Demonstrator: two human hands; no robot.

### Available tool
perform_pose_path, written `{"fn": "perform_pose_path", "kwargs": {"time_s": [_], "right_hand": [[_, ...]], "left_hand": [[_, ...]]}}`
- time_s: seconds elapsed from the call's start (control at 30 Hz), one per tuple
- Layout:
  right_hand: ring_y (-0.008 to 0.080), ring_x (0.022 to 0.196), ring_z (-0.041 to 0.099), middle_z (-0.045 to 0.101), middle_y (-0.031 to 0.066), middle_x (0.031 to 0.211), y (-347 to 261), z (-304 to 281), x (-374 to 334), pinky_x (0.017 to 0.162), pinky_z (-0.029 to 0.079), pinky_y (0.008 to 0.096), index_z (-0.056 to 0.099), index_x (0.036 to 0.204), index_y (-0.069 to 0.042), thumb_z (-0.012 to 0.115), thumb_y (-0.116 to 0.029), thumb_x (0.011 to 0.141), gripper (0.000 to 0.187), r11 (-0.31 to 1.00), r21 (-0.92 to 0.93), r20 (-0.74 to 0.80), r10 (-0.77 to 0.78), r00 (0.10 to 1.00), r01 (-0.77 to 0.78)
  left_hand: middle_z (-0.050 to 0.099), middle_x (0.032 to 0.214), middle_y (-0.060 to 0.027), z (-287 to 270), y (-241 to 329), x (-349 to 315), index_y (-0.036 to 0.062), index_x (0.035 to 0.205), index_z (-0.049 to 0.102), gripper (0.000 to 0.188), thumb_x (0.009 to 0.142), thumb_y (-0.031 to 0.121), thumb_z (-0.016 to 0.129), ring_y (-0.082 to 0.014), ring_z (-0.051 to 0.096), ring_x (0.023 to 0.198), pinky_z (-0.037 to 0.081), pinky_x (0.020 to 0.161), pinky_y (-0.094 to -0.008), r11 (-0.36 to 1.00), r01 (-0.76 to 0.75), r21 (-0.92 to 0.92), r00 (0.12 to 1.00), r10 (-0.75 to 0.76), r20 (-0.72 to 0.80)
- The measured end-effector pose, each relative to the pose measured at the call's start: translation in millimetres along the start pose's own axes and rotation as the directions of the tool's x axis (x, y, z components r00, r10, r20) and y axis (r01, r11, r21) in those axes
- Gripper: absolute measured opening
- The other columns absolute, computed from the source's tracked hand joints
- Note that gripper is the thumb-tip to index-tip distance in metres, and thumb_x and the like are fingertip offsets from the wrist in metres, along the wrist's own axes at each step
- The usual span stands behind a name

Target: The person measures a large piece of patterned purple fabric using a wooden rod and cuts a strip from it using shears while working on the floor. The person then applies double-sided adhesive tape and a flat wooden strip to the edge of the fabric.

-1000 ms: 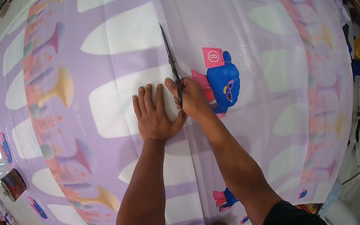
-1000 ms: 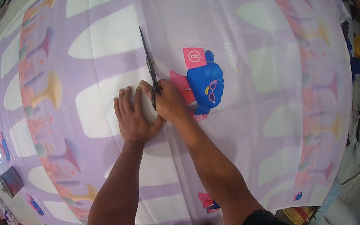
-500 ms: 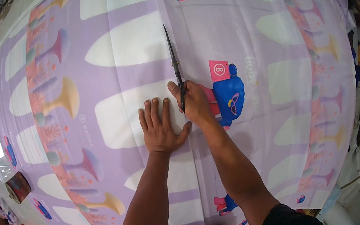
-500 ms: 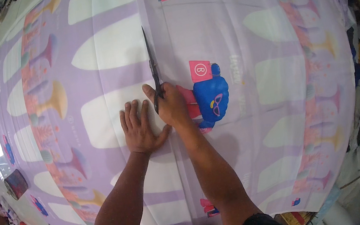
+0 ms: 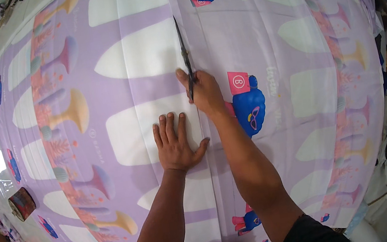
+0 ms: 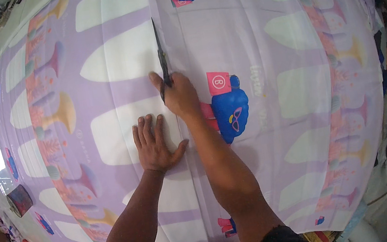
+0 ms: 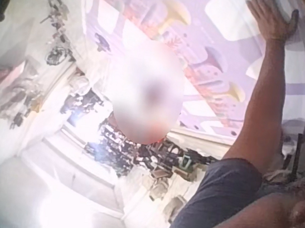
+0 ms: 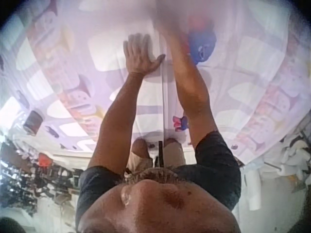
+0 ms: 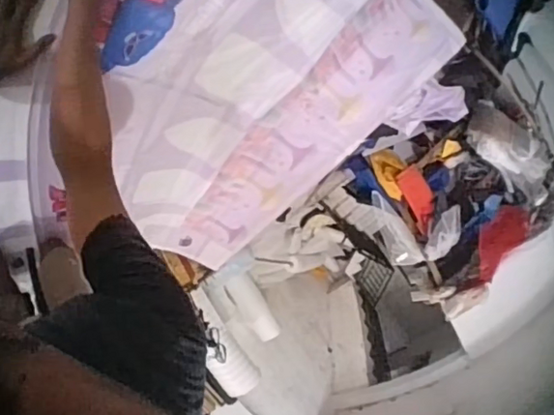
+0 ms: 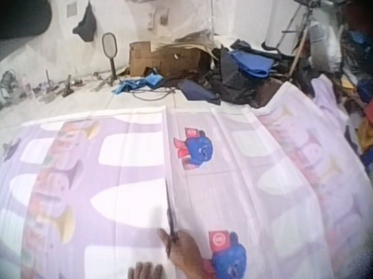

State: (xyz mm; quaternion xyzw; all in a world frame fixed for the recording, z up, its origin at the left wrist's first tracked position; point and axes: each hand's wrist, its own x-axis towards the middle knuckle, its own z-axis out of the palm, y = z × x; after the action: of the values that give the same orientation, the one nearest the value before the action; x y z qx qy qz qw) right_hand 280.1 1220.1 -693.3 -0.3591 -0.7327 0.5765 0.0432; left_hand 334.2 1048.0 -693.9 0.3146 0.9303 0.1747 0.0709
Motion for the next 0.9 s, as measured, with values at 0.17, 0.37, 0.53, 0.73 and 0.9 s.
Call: {"fn": "perform_pose_path", "kwargs": {"time_s": [0.17,0.37,0.53,0.73,0.9], "right_hand": [[0.0115,0.047,0.049,0.049,0.0010,0.054,-20.5,-1.5,39.9,0.045,0.040,0.0275,0.047,0.063,-0.009,0.068,-0.060,0.086,0.059,0.997,0.030,0.019,0.074,0.997,-0.075],[0.0329,0.060,0.060,0.057,0.0173,0.060,-16.7,-1.3,41.7,0.059,0.045,0.0460,0.057,0.065,0.001,0.064,-0.064,0.086,0.068,0.998,-0.059,0.010,0.038,0.999,-0.038],[0.0118,0.046,0.050,0.049,0.0014,0.054,-9.1,-1.4,44.4,0.044,0.040,0.0271,0.049,0.064,-0.009,0.070,-0.058,0.086,0.058,1.000,0.006,-0.007,-0.024,1.000,0.024],[0.0118,0.047,0.050,0.049,0.0008,0.055,-21.6,-2.4,48.7,0.045,0.040,0.0270,0.047,0.064,-0.010,0.068,-0.060,0.086,0.059,1.000,-0.017,0.011,0.011,1.000,-0.011],[0.0260,0.053,0.059,0.056,0.0098,0.055,-44.8,-0.9,76.8,0.059,0.048,0.0402,0.056,0.064,-0.005,0.061,-0.070,0.084,0.068,0.994,-0.075,0.016,0.085,0.996,-0.084]], "left_hand": [[0.036,0.147,-0.0219,-0.3,0.9,-0.2,0.0072,0.144,0.042,0.092,0.076,0.063,0.067,-0.0407,0.025,0.144,0.016,0.118,-0.0577,1.000,0.004,0.007,1.000,-0.004,0.018],[0.036,0.147,-0.0217,-0.5,-0.6,-0.3,0.0076,0.145,0.042,0.093,0.075,0.063,0.068,-0.0404,0.025,0.144,0.015,0.119,-0.0569,1.000,0.012,0.007,0.999,-0.012,0.032],[0.036,0.146,-0.0219,1.5,0.0,0.0,0.0075,0.144,0.042,0.092,0.075,0.062,0.069,-0.0405,0.025,0.144,0.016,0.118,-0.0572,1.000,-0.005,0.002,1.000,0.004,0.010],[0.036,0.146,-0.0219,-0.2,-0.4,-0.6,0.0073,0.143,0.044,0.091,0.074,0.062,0.069,-0.0406,0.026,0.143,0.017,0.118,-0.0581,1.000,0.012,0.000,0.999,-0.012,0.032],[0.036,0.146,-0.0216,-0.6,-1.1,-1.2,0.0078,0.143,0.044,0.091,0.074,0.063,0.069,-0.0403,0.027,0.143,0.018,0.118,-0.0583,1.000,0.011,0.019,1.000,-0.011,0.026]]}}
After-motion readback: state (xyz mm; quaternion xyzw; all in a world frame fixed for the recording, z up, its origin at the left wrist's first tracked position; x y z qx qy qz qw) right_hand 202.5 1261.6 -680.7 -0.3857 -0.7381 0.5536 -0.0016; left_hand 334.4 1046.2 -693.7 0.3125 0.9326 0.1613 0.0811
